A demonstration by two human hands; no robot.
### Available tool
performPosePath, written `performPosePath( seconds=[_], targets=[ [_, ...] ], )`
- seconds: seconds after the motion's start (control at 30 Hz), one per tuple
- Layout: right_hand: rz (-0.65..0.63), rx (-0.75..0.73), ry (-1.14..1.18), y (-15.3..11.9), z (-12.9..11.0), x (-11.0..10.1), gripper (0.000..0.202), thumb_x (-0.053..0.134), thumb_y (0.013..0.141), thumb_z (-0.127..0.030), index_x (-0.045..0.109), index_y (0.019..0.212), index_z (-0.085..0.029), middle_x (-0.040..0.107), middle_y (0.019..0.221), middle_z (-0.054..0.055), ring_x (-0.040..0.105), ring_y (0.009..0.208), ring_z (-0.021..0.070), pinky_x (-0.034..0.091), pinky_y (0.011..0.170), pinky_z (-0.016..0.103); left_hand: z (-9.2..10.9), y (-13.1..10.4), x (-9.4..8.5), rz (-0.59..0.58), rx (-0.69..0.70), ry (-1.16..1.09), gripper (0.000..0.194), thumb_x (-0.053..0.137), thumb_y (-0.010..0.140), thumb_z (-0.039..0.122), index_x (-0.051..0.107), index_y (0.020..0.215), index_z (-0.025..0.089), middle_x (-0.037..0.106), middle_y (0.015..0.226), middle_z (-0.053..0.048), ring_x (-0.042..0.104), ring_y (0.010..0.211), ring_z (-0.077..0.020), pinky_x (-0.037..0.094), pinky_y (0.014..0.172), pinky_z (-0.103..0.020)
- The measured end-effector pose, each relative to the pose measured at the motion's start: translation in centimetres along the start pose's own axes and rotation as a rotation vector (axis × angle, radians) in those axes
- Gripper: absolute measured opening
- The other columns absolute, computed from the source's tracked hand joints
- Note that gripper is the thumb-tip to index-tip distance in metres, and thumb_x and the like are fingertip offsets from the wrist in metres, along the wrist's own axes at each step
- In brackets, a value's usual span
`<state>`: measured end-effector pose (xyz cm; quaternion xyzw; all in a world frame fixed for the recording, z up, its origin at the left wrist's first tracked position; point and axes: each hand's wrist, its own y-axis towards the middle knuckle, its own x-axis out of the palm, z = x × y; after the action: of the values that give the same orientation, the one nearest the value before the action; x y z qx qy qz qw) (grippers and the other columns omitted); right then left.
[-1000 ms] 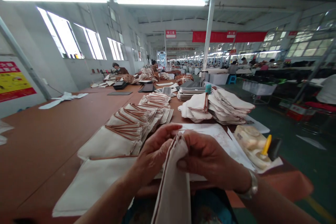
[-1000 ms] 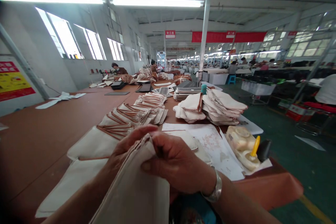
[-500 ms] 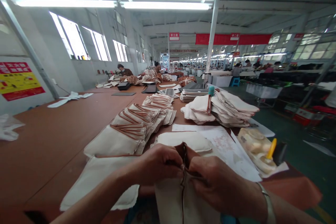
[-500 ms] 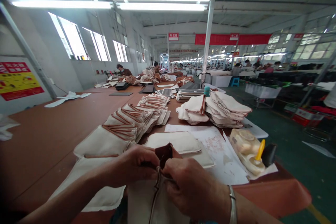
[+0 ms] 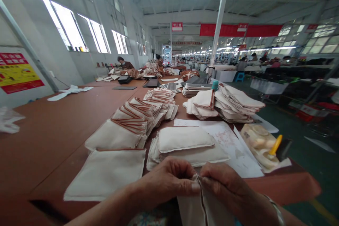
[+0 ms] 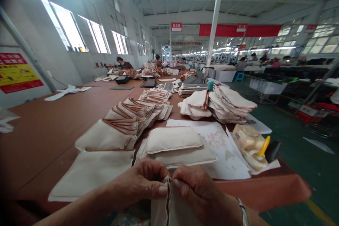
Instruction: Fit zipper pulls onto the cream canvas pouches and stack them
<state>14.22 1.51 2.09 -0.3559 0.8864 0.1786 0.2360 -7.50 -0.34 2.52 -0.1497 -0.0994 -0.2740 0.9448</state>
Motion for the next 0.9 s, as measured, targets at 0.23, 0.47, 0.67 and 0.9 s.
performPosePath(
  seconds=[0.23, 0.47, 0.67, 0.9],
  targets=[
    [-0.062, 0.073, 0.036, 0.4, 0.5, -0.8, 0.036, 0.037, 0.102, -0.045, 0.052, 0.081, -0.020, 0.052, 0.077, 0.000, 0.049, 0.073, 0.0161, 0.040, 0.067, 0.026, 0.3, 0.7, 0.6, 0.082, -0.026, -0.019, 0.031, 0.084, 0.062, 0.035, 0.068, 0.073, 0.010, 0.056, 0.065, 0.001, 0.041, 0.058, -0.0077, 0.029, 0.056, -0.020],
    [0.046, 0.079, 0.114, 0.2, 1.4, 0.3, 0.038, 0.036, 0.102, -0.045, 0.046, 0.075, -0.021, 0.050, 0.076, -0.001, 0.046, 0.074, 0.0161, 0.039, 0.071, 0.026, 0.3, 1.3, 1.1, 0.142, -0.027, 0.095, 0.032, 0.083, 0.061, 0.036, 0.066, 0.071, 0.011, 0.055, 0.066, 0.001, 0.041, 0.061, -0.0095, 0.032, 0.057, -0.021],
    [0.087, 0.109, 0.218, 0.2, 2.4, 1.0, 0.039, 0.036, 0.101, -0.046, 0.043, 0.072, -0.020, 0.046, 0.071, -0.002, 0.042, 0.069, 0.0155, 0.035, 0.065, 0.026, 0.0, 1.8, 0.7, 0.123, -0.058, 0.043, 0.023, 0.078, 0.059, 0.027, 0.068, 0.071, 0.011, 0.055, 0.063, 0.001, 0.042, 0.058, -0.0096, 0.032, 0.054, -0.020],
    [0.048, 0.171, 0.455, 0.6, 2.2, 0.6, 0.033, 0.054, 0.092, -0.049, 0.047, 0.082, -0.018, 0.038, 0.074, -0.004, 0.034, 0.068, 0.0131, 0.031, 0.059, 0.024, -0.1, 2.0, 0.6, 0.114, -0.038, 0.430, 0.007, 0.057, 0.073, 0.020, 0.061, 0.071, 0.014, 0.043, 0.061, 0.005, 0.033, 0.056, -0.0085, 0.022, 0.048, -0.021]
  ],
)
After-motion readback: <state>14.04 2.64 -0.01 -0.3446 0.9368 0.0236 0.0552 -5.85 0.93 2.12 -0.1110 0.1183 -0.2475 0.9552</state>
